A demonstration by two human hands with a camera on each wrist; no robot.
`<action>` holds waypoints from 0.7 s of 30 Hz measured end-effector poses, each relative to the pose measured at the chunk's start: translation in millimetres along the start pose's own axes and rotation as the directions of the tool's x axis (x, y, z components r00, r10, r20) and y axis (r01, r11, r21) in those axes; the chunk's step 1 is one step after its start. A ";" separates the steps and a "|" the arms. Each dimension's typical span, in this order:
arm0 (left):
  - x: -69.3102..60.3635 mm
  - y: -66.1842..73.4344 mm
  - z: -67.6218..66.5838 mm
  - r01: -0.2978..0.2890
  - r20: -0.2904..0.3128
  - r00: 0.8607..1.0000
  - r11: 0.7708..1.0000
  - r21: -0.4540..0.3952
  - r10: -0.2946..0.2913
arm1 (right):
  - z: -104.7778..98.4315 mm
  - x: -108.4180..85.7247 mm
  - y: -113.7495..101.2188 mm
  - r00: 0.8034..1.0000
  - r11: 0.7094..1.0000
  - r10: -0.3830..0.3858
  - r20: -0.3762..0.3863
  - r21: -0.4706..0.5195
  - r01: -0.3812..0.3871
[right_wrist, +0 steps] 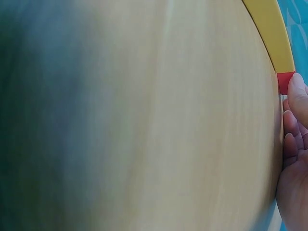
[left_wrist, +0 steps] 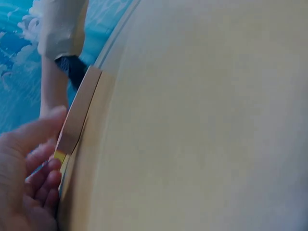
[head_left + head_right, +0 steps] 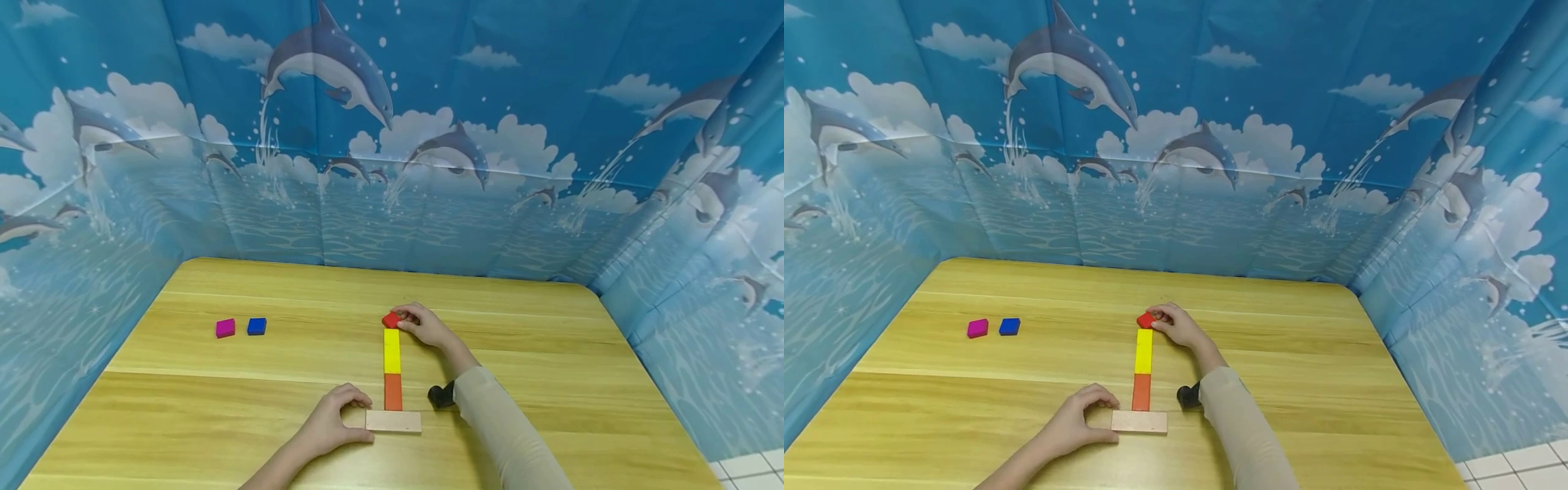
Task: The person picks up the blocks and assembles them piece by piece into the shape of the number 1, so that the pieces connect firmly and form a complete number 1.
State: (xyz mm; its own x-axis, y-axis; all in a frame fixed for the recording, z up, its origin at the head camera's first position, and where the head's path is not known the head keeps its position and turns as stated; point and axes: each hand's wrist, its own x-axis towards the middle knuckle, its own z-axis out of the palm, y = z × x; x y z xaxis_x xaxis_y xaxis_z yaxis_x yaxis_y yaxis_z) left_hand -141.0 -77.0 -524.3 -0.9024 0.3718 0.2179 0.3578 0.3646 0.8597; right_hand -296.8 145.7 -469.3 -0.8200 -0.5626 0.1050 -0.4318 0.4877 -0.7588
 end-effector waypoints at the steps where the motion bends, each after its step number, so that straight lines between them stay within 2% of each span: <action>1: 0.7 -0.5 -2.5 0.009 0.002 1.000 0.999 -0.034 -0.009 | 0.2 0.2 -0.2 1.000 1.000 -0.001 -0.001 0.000 0.001; 4: 2.7 -1.6 -11.2 0.020 -0.027 0.999 0.993 -0.115 -0.023 | 0.7 0.6 -0.7 1.000 1.000 0.000 -0.001 0.003 0.000; 6: 4.3 -0.2 -18.3 0.011 -0.067 0.998 0.992 -0.127 -0.020 | 0.6 1.1 -0.6 1.000 1.000 0.001 0.003 0.003 -0.001; 8: 6.4 4.9 -26.9 0.010 -0.112 0.993 0.994 -0.112 -0.023 | 0.5 1.2 -0.3 1.000 1.000 0.001 0.007 0.002 -0.001; 13: 11.0 27.6 -56.6 0.022 -0.199 0.980 0.999 -0.024 -0.026 | -0.2 0.6 -0.4 1.000 1.000 -0.011 0.014 -0.001 0.011; 15: 13.3 19.8 -66.9 0.020 -0.230 0.973 1.000 0.007 -0.018 | -0.3 0.2 -0.6 1.000 1.000 -0.013 0.016 0.000 0.013; 20: 19.4 -19.7 -86.5 0.067 -0.294 0.954 0.997 0.046 -0.050 | -0.5 -0.8 0.2 1.000 1.000 -0.009 0.017 -0.001 0.009; 21: 19.6 -22.3 -90.8 0.081 -0.302 0.951 0.996 0.049 -0.063 | -0.4 -1.0 0.2 1.000 1.000 -0.011 0.017 0.000 0.011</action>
State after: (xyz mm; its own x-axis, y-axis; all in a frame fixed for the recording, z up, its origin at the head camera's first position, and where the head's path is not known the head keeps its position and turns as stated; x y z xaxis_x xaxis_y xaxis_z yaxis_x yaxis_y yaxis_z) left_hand -188.4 -155.4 -497.2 -0.9533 0.0726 0.2931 0.2947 0.4347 0.8510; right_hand -296.2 146.7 -469.3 -0.8089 -0.5789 0.1025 -0.4404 0.4812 -0.7579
